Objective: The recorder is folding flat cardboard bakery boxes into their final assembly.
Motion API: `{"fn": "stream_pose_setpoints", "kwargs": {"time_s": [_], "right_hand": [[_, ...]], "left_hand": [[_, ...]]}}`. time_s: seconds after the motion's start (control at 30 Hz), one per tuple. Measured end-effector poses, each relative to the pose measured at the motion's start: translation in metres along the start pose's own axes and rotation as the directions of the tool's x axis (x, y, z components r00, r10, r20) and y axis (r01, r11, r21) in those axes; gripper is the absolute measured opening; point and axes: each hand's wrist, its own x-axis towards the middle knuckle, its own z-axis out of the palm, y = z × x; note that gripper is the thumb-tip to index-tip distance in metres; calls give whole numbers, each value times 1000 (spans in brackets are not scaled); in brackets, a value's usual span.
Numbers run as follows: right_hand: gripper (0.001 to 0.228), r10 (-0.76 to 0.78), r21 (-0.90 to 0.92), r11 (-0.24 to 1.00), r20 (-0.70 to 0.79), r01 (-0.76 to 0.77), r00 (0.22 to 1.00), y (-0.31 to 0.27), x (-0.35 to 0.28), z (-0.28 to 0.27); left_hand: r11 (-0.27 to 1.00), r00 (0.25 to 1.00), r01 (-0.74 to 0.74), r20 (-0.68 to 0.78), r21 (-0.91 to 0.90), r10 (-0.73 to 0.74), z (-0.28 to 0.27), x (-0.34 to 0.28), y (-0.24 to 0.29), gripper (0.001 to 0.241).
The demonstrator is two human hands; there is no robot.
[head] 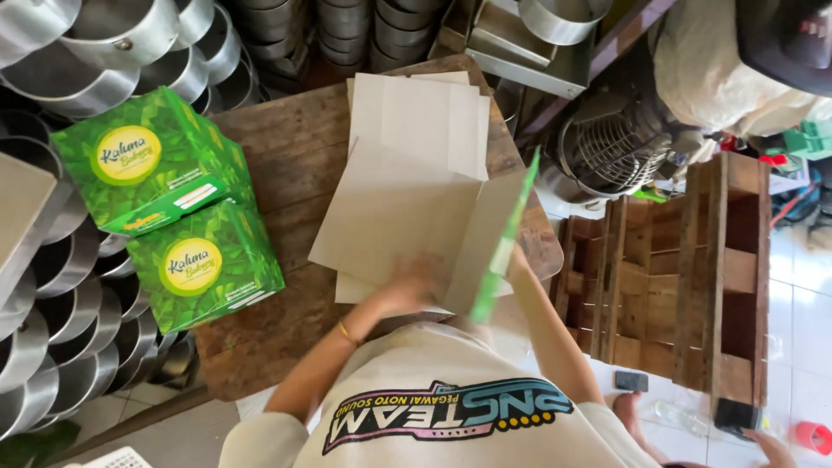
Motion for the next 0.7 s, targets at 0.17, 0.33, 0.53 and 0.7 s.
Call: {"fn": "stream_pose_setpoints", "kwargs": {"time_s": [0.17,0.33,0.53,0.7], "right_hand": [[65,-34,-19,999,-146,31,989,-103,-156,67],[89,-51,-52,998,-287,37,957,-129,-189,65],[91,-31,-243,970,-212,-22,977,-138,-181,63],[86,10,-372,922,-257,-109,966,-145,-173,78]], "left_hand": [[830,673,538,-518,-149,-529,23,18,-178,49],[686,426,631,-577,-362,-697,-14,13,-237,71],[502,592,574,-95,-647,-800,-59,7,-244,54],[602,748,271,-229,-751,-623,32,39,-295,59]]}}
